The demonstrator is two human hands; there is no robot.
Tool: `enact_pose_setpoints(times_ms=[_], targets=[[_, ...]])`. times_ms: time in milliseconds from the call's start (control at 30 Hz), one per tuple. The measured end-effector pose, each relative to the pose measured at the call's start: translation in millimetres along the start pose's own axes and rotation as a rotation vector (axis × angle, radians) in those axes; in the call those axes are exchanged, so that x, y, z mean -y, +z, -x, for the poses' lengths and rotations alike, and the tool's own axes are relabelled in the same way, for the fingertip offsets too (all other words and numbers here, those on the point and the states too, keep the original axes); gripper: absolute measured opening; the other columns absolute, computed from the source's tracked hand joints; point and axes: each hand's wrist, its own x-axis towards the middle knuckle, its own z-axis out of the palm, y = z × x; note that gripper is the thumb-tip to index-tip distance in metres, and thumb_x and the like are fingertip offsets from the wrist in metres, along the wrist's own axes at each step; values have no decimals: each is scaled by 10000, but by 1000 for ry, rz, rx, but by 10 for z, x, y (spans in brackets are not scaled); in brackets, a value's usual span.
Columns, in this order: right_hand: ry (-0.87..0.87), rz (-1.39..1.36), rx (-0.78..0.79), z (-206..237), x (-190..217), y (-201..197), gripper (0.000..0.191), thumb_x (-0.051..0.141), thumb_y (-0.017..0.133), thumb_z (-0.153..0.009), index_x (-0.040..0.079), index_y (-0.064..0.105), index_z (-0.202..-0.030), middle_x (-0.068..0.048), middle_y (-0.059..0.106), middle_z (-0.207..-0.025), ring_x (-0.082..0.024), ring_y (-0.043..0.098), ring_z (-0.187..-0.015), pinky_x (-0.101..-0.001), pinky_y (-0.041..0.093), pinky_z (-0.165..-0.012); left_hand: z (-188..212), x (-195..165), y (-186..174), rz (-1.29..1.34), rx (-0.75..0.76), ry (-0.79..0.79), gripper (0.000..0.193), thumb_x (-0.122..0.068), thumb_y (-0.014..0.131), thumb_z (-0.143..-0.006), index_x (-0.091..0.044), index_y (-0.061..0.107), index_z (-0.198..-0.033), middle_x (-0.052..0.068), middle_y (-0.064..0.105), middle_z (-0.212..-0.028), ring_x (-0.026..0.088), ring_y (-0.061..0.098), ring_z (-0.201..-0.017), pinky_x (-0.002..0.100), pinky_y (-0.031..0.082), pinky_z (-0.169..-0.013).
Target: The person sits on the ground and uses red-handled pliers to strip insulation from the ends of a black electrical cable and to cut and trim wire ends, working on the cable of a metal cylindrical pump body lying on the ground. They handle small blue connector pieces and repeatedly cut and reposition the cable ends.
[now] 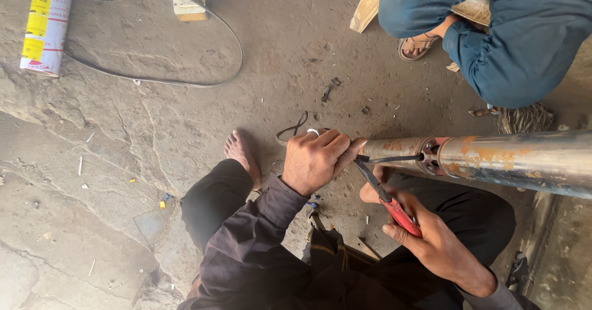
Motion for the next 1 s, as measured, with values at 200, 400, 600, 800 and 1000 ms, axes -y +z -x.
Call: enact_pose_setpoints(times_ms=[200, 400, 600, 800, 1000], targets=[[-255, -92, -49, 0, -22, 67, 602, 345, 666, -953, -6, 514, -1418, -56, 693, -1028, -176, 655, -949, -345, 520, -831, 32, -62, 80, 12, -7, -117, 396, -338, 764, -973, -88, 591, -719, 27, 580, -637, 197, 579, -499, 349, 451, -487], [-171, -220, -183, -60, -5, 536, 629, 276, 621, -968, 11, 448, -1512, -138, 630, -1389, -223, 633, -1215, -375, 492, -1015, 80, -178, 177, 45, -20, -289, 292, -315, 710, -985, -69, 641, -844, 60, 621, -722, 235, 614, -556, 359, 474, -508], [-149, -426, -342, -206, 143, 841, 720, 239, 586, -965, 20, 307, -1591, -192, 637, -1393, -257, 636, -1141, -380, 530, -885, 147, -142, 145, 592, 53, -396, 248, -232, 598, -1073, -26, 698, -1169, 104, 635, -865, 243, 627, -707, 357, 505, -647], [-202, -222, -360, -261, 194, 795, 653, 267, 551, -994, -25, 348, -1542, -199, 608, -1412, -243, 674, -1203, -370, 553, -959, 242, -89, 216, 948, 137, -727, 333, -277, 632, -1065, 13, 739, -1187, 59, 676, -769, 97, 579, -645, 301, 489, -565], [-127, -227, -363, -288, 237, 776, 584, 292, 544, -989, -14, 455, -1478, -204, 665, -1310, -260, 713, -1121, -381, 604, -852, 250, -90, 228, 1181, 137, -820, 375, -290, 604, -1047, 40, 708, -1192, 17, 700, -799, 34, 539, -564, 221, 461, -491]])
